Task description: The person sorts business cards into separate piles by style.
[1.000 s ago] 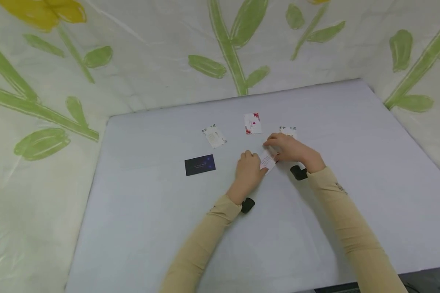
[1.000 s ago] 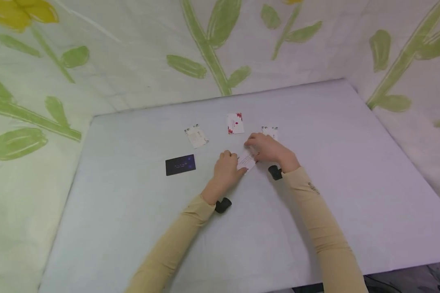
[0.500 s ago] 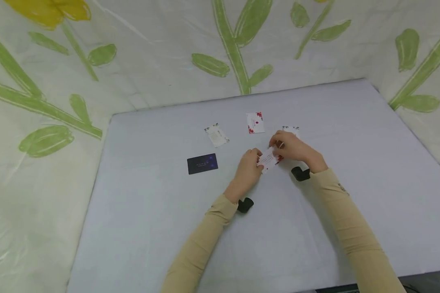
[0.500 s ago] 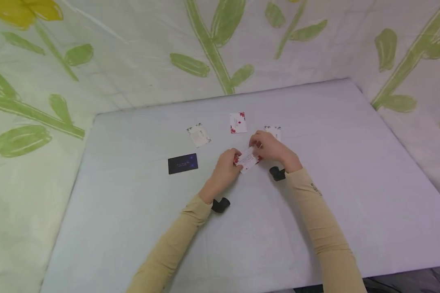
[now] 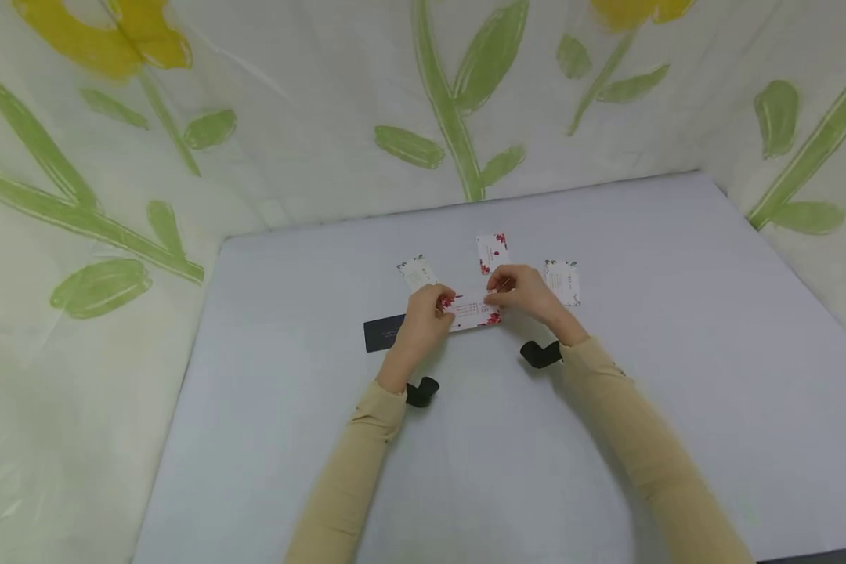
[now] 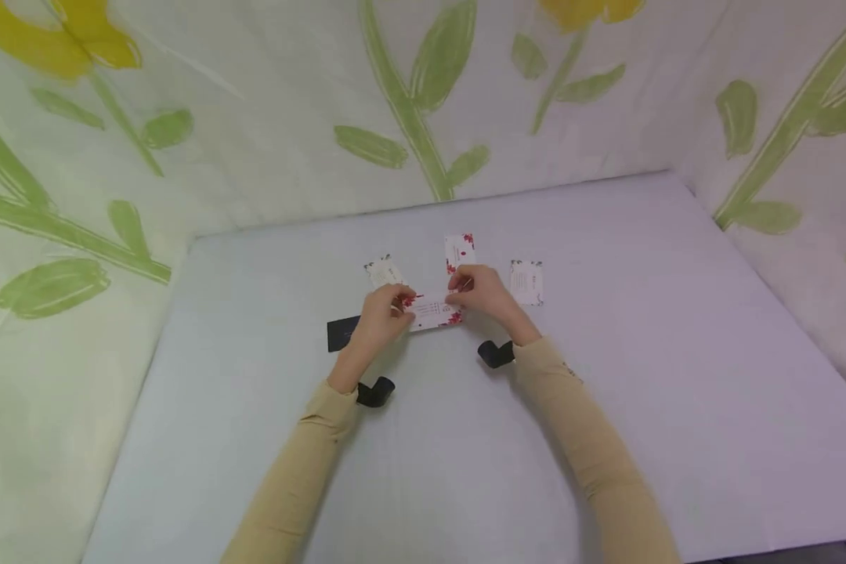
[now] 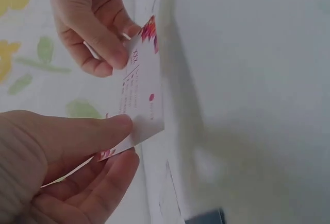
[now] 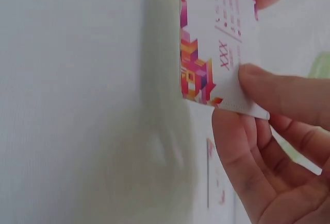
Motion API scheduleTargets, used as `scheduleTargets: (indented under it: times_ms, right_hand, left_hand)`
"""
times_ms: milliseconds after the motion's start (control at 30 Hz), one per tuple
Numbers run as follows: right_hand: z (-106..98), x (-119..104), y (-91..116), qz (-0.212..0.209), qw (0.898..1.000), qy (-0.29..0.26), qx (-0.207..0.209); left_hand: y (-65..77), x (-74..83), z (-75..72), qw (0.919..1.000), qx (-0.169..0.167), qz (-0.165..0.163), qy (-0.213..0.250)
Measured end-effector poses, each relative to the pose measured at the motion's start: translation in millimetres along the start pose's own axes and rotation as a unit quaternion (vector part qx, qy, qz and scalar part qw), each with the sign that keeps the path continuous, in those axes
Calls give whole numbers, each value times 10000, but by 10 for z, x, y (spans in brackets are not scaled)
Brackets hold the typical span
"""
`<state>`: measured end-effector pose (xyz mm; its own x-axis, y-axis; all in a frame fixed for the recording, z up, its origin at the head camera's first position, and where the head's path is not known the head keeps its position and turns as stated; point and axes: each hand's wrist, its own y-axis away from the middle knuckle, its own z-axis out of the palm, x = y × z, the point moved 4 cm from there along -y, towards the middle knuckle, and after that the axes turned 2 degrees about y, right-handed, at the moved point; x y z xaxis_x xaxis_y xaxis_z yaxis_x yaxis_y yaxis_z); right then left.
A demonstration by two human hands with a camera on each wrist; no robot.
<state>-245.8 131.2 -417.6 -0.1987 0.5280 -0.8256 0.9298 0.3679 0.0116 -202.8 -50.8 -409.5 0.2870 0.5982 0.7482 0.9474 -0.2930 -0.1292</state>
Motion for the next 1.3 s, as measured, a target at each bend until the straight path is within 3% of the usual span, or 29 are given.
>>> scheduleTargets:
  times_ms: [133,267,467,700,900,1100,1300]
  right_hand:
    - [198,-23,-31,236,9996,117,-84]
    - [274,-47,-87,110,9990,437,43]
    - [359,-39,-126,-15,9945,1027,-220]
    - [383,-85,-123,-76,9887,1487,-196]
    - [379,-98,-106,19,9813,1884,-399]
    - [362,-121,-86,189,9810,1832,-615]
    - [329,-163,-63,81,9866,1494,-655]
  left_hand:
    - [56,-153,-5,9995,-87,-180,-238]
    - [33,-211,1,9980,-198,-339,-498]
    - [27,-235,33,9928,-449,-674,-880]
    - [23,-213,42,9881,-386,-511,-1400]
    - [-3,-181,67,9845,-583,-422,-1597]
    - [-32,-145,82,9798,-725,-374,-1827]
    - [-77,-73,64,9833,-709,-372,-1632]
